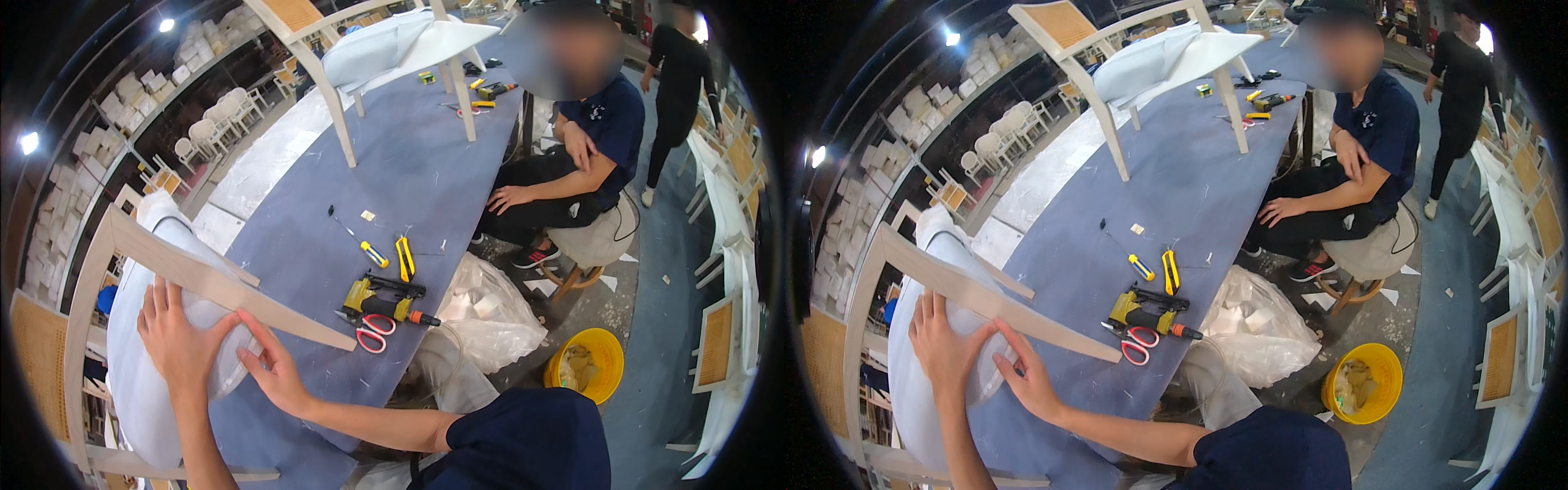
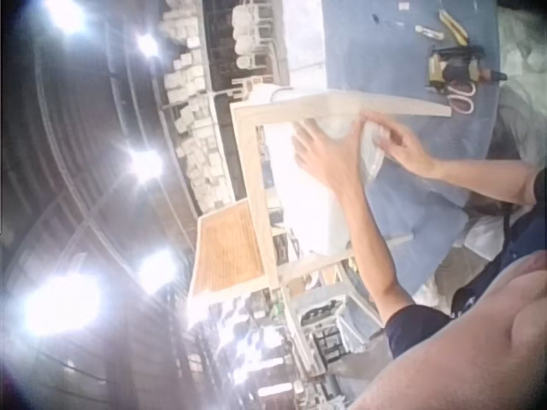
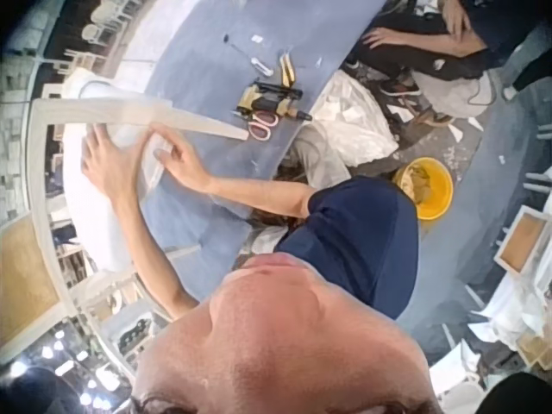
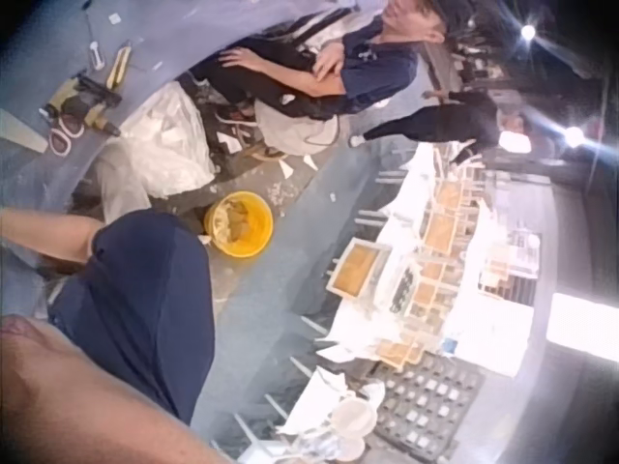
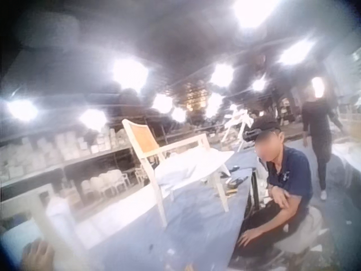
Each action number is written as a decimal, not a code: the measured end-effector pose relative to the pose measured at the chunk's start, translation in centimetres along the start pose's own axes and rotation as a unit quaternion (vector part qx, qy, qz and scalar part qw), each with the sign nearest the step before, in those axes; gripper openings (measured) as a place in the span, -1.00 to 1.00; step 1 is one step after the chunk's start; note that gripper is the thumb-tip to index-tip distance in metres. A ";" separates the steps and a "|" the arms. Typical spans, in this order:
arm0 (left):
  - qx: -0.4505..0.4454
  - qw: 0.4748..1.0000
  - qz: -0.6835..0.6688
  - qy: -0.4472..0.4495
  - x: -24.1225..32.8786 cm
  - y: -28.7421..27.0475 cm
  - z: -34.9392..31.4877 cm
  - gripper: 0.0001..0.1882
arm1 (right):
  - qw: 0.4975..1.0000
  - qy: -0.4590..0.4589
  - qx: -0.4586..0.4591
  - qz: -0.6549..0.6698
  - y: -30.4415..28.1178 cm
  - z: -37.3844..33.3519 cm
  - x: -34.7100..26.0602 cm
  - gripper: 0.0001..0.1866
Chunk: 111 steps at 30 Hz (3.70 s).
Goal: The person staples white fabric onto a wooden chair frame using a pneumatic staple gun. They repeatedly pull, fold, and trim the fabric with a utility knife while securing it to the chair legs and seat. The person works on one chair at a time in a workshop setting.
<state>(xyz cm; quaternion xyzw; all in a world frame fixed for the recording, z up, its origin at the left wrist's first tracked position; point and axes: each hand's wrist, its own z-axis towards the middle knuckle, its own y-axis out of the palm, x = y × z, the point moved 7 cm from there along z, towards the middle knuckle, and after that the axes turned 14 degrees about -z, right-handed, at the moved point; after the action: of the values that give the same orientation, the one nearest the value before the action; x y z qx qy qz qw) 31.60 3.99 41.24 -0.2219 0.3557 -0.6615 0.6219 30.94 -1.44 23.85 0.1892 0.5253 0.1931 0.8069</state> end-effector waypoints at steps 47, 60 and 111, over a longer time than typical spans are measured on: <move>-0.030 0.999 0.012 0.044 -1.5 -0.8 0.0 0.21 | 0.961 0.116 -0.192 0.161 -1.2 2.4 1.5 -0.66; 0.003 0.999 0.014 0.047 -0.2 0.2 -0.2 0.06 | 0.914 0.236 -0.055 0.325 1.0 1.3 3.2 -0.75; 0.025 0.994 0.077 0.078 0.8 1.8 -1.6 0.19 | 0.853 0.091 -0.054 0.512 4.4 3.9 9.5 -0.73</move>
<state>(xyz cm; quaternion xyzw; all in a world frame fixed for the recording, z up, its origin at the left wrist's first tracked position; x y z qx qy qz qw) 31.53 3.60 38.78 -0.1256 0.4026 -0.6354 0.6469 37.55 6.76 20.16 0.3692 0.4140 0.6230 0.5515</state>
